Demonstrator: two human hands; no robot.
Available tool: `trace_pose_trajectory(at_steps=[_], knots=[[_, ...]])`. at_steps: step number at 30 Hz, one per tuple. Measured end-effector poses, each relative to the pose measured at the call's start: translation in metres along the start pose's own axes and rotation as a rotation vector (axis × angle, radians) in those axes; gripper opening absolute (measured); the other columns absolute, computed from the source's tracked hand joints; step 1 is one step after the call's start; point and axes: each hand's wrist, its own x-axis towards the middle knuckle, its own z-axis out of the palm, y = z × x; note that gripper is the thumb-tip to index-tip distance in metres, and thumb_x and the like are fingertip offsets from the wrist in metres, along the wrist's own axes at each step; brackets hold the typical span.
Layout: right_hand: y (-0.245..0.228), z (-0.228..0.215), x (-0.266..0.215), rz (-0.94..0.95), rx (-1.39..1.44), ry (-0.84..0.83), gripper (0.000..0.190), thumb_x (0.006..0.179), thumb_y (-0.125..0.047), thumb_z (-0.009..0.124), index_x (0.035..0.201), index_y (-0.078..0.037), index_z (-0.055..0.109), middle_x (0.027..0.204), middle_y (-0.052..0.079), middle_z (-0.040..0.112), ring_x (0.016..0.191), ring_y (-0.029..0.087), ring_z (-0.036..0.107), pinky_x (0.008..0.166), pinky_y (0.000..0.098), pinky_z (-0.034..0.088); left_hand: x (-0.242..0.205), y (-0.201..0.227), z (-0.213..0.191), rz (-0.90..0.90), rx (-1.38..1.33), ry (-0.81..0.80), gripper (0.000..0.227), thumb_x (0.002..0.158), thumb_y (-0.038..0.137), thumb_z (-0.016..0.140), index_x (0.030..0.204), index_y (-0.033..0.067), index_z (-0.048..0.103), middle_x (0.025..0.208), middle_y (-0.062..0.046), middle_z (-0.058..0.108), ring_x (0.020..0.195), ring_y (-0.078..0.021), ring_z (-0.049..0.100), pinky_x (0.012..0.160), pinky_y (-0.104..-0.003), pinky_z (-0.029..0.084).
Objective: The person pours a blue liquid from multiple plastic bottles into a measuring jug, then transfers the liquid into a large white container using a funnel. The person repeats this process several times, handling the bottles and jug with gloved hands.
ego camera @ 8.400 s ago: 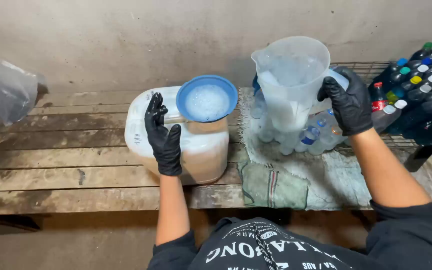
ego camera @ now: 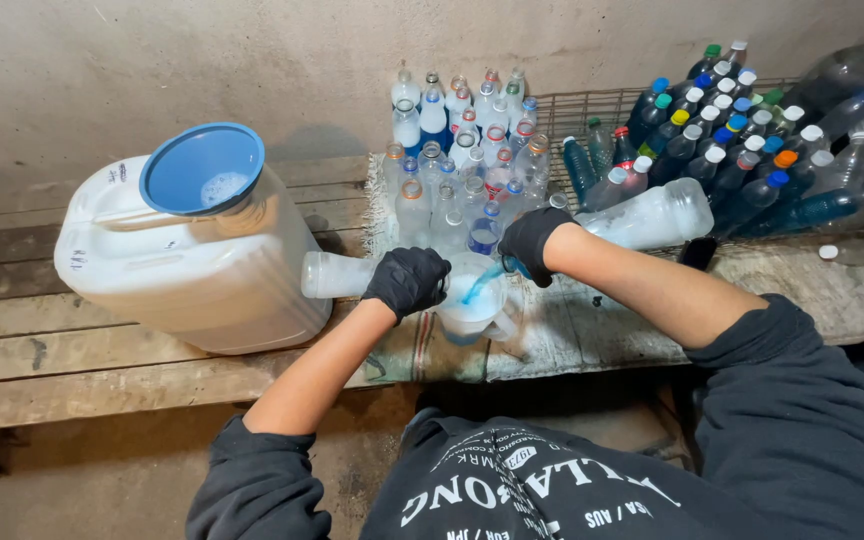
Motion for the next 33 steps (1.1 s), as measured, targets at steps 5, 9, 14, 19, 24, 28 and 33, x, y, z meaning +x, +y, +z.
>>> trace_pose_trajectory(at_steps=[5,9,14,19,24,28,33], knots=[[-0.003,-0.002,-0.003,0.022,-0.001,0.011,0.066,0.064,-0.036,0.103,0.123,-0.019,0.079,0.117,0.005,0.082,0.122,0.033,0.076,0.097,0.0541,0.062,0.001,-0.004,0.014,0.010,-0.025,-0.013,0.030,0.081,0.049,0.082,0.089,0.0203,0.076,0.078,-0.009,0.070,0.073,-0.0350,0.075,0.064,-0.051,0.064],[-0.012,-0.005,-0.005,0.045,-0.004,0.019,0.062,0.064,-0.033,0.104,0.120,-0.018,0.081,0.114,0.006,0.082,0.121,0.034,0.076,0.096,0.0542,0.062,0.002,-0.003,0.029,0.012,-0.048,-0.038,0.030,0.081,0.049,0.082,0.090,0.0212,0.077,0.079,-0.007,0.071,0.076,-0.0337,0.076,0.066,-0.048,0.065],[-0.017,-0.005,-0.007,0.059,-0.011,0.026,0.059,0.064,-0.031,0.105,0.117,-0.017,0.082,0.112,0.006,0.083,0.119,0.034,0.077,0.095,0.0543,0.062,0.000,0.006,0.035,-0.002,-0.031,-0.027,0.028,0.081,0.049,0.081,0.089,0.0224,0.076,0.078,-0.008,0.070,0.074,-0.0341,0.075,0.064,-0.049,0.064],[-0.016,-0.010,-0.007,0.073,-0.014,0.034,0.056,0.064,-0.028,0.105,0.114,-0.016,0.083,0.109,0.006,0.083,0.118,0.034,0.077,0.094,0.0544,0.062,-0.003,0.010,0.032,-0.007,-0.020,-0.014,0.025,0.083,0.047,0.078,0.088,0.0229,0.076,0.077,-0.008,0.069,0.073,-0.0340,0.075,0.063,-0.048,0.063],[-0.011,-0.012,-0.010,0.070,-0.027,0.061,0.053,0.065,-0.026,0.104,0.115,-0.019,0.085,0.109,0.005,0.084,0.117,0.032,0.078,0.093,0.0517,0.063,-0.003,0.008,0.022,-0.015,-0.036,-0.037,0.030,0.079,0.049,0.082,0.092,0.0229,0.078,0.079,-0.007,0.070,0.076,-0.0338,0.076,0.066,-0.049,0.064],[-0.009,-0.014,-0.012,0.066,-0.018,0.060,0.055,0.066,-0.026,0.104,0.116,-0.019,0.084,0.110,0.005,0.083,0.117,0.033,0.078,0.094,0.0522,0.063,-0.001,0.008,0.025,-0.021,-0.026,-0.027,0.031,0.078,0.050,0.083,0.092,0.0224,0.077,0.079,-0.008,0.070,0.075,-0.0344,0.075,0.065,-0.050,0.064],[-0.007,-0.015,-0.016,0.052,0.010,0.053,0.059,0.067,-0.027,0.104,0.121,-0.020,0.082,0.114,0.006,0.083,0.119,0.034,0.077,0.095,0.0539,0.063,0.000,0.007,0.028,-0.013,-0.045,-0.016,0.030,0.080,0.050,0.080,0.092,0.0224,0.077,0.079,-0.009,0.069,0.076,-0.0348,0.076,0.066,-0.049,0.064]])
